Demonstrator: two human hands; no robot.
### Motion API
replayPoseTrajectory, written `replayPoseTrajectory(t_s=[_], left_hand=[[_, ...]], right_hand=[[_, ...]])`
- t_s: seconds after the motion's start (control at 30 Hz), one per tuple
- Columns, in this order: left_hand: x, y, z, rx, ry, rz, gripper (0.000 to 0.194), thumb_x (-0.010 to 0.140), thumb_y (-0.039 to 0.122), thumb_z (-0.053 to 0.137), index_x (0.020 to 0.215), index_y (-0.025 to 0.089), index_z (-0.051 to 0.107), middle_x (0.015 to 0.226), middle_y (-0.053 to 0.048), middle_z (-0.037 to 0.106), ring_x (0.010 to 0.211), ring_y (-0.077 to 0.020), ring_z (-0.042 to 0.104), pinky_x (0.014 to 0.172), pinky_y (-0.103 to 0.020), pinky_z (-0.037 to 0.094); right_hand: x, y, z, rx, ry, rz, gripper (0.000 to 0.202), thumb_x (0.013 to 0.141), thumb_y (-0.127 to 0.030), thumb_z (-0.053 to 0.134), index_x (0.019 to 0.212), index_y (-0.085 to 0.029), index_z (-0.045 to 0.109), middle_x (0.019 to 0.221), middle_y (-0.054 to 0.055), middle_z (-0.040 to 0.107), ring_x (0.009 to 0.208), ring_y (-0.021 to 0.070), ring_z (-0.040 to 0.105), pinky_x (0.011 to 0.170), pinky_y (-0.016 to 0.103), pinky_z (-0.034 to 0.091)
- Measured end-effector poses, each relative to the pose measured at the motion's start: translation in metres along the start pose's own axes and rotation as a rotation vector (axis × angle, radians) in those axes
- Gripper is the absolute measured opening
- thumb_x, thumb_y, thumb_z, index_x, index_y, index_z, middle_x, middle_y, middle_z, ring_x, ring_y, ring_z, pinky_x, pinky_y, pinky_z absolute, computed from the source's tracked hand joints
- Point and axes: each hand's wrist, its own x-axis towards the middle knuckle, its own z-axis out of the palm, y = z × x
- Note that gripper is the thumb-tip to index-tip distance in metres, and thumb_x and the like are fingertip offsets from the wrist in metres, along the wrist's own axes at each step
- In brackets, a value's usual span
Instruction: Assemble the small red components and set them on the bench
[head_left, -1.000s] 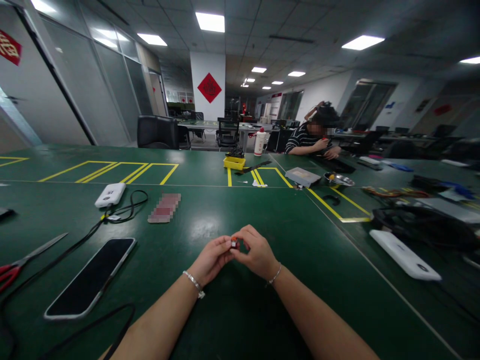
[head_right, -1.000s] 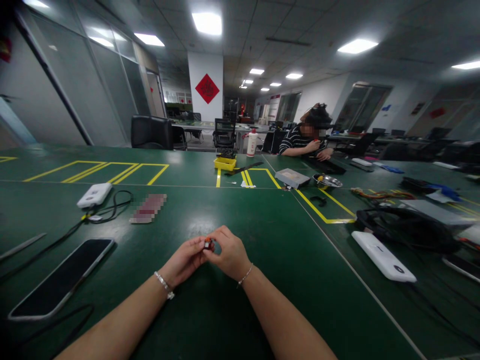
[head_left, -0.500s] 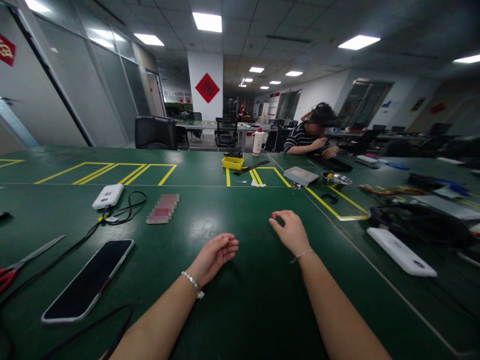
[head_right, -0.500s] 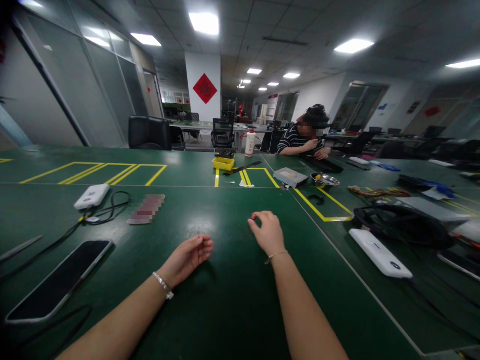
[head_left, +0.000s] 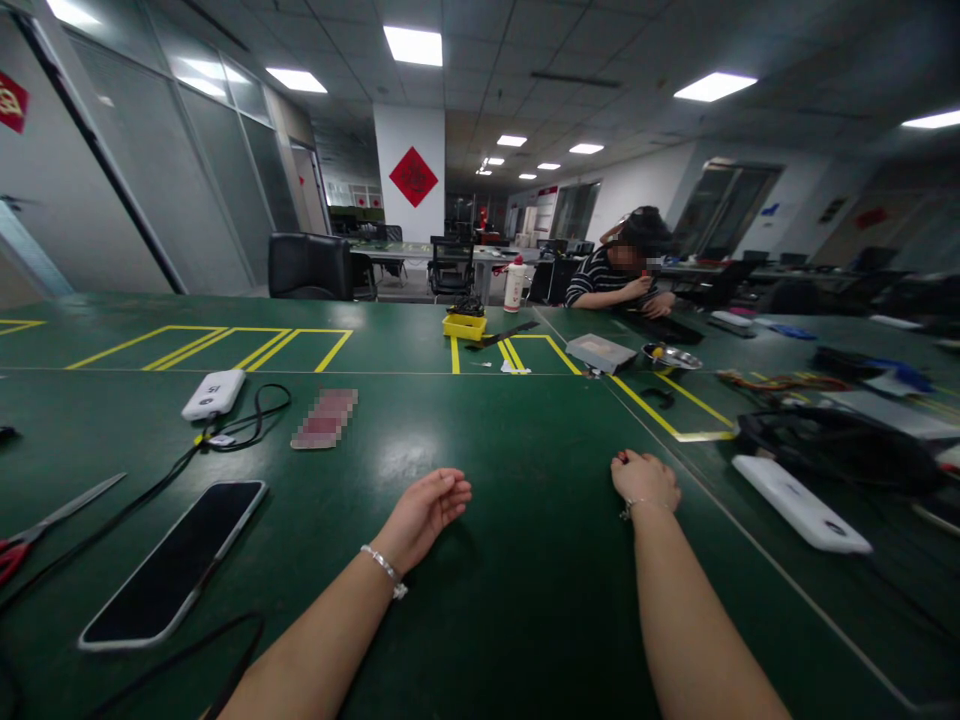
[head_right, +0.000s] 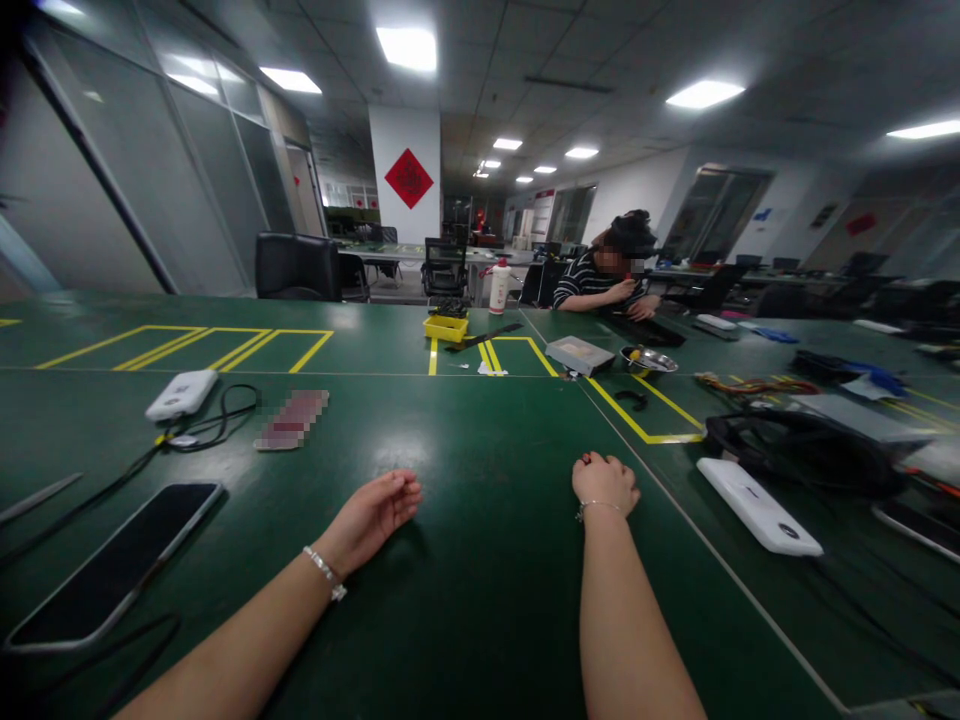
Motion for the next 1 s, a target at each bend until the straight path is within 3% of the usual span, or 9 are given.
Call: replayPoseTrajectory(t_s=[0.13,0.27,0.33,0.43,0.53,0.63,0.73,0.87,1.0], left_hand=[[0.0,-0.002,0.001,0.035,0.012,0.015,0.01,0.07,0.021,0.063,0.071,0.013,0.056,0.068,-0.003,0.064,0.065,-0.0101,0.06,0.066,-0.021,0.045],[0.001,-0.003,0.001,0.049,0.037,0.049,0.021,0.074,0.028,0.058,0.06,0.013,0.055,0.076,-0.006,0.065,0.074,-0.0127,0.06,0.07,-0.024,0.045],[0.002,-0.003,0.001,0.035,0.054,0.067,0.02,0.076,0.026,0.055,0.061,0.012,0.057,0.089,-0.008,0.066,0.086,-0.0153,0.059,0.076,-0.026,0.044],[0.005,-0.003,0.0,-0.012,0.078,0.09,0.016,0.078,0.021,0.05,0.084,0.014,0.063,0.112,-0.009,0.059,0.105,-0.0177,0.051,0.089,-0.029,0.039],[0.007,-0.004,0.0,-0.058,0.109,0.073,0.023,0.08,0.021,0.047,0.096,0.016,0.062,0.122,-0.009,0.051,0.113,-0.0175,0.045,0.097,-0.03,0.032],[0.008,-0.004,0.001,-0.069,0.121,0.042,0.023,0.08,0.023,0.048,0.097,0.016,0.062,0.125,-0.009,0.049,0.115,-0.0179,0.044,0.099,-0.03,0.029],[0.007,-0.003,0.001,-0.062,0.122,0.033,0.023,0.079,0.024,0.049,0.098,0.017,0.062,0.126,-0.008,0.048,0.116,-0.0188,0.043,0.099,-0.031,0.03],[0.005,-0.001,0.001,-0.053,0.103,0.017,0.024,0.08,0.024,0.048,0.097,0.015,0.061,0.127,-0.009,0.047,0.114,-0.0201,0.045,0.097,-0.032,0.033],[0.002,0.0,0.002,-0.014,0.055,0.002,0.025,0.08,0.025,0.048,0.099,0.013,0.06,0.123,-0.012,0.05,0.108,-0.021,0.05,0.091,-0.032,0.038]], right_hand=[[-0.008,-0.018,-0.004,-0.001,0.064,-0.076,0.054,0.078,-0.04,0.036,0.124,-0.013,0.041,0.13,0.013,0.036,0.119,0.0334,0.028,0.092,0.05,0.028],[-0.045,-0.063,-0.007,0.088,0.102,-0.482,0.056,0.079,-0.036,0.037,0.127,-0.006,0.036,0.133,0.013,0.034,0.124,0.026,0.025,0.101,0.039,0.021],[-0.073,-0.086,-0.004,0.164,0.027,-0.717,0.054,0.08,-0.036,0.036,0.127,-0.007,0.037,0.134,0.012,0.034,0.124,0.0225,0.025,0.102,0.035,0.02],[-0.115,-0.111,0.006,0.206,-0.121,-0.983,0.056,0.082,-0.038,0.035,0.129,-0.009,0.034,0.138,0.011,0.028,0.127,0.0219,0.019,0.103,0.036,0.018],[-0.142,-0.12,0.017,0.179,-0.262,-1.112,0.059,0.082,-0.043,0.035,0.132,-0.012,0.028,0.14,0.01,0.023,0.129,0.0234,0.014,0.102,0.041,0.016],[-0.144,-0.121,0.017,0.136,-0.324,-1.17,0.06,0.081,-0.047,0.036,0.132,-0.016,0.029,0.138,0.008,0.028,0.127,0.0242,0.018,0.101,0.044,0.016],[-0.117,-0.112,0.002,0.142,-0.175,-1.064,0.05,0.082,-0.043,0.035,0.126,-0.018,0.039,0.131,0.008,0.039,0.121,0.0222,0.03,0.099,0.038,0.023],[-0.054,-0.072,-0.016,0.046,0.105,-0.506,0.043,0.082,-0.035,0.035,0.117,-0.014,0.048,0.113,0.015,0.049,0.105,0.0256,0.044,0.088,0.037,0.035],[-0.011,-0.026,-0.012,-0.025,0.113,-0.085,0.049,0.08,-0.041,0.038,0.119,-0.013,0.045,0.109,0.019,0.047,0.101,0.0305,0.046,0.078,0.04,0.04]])
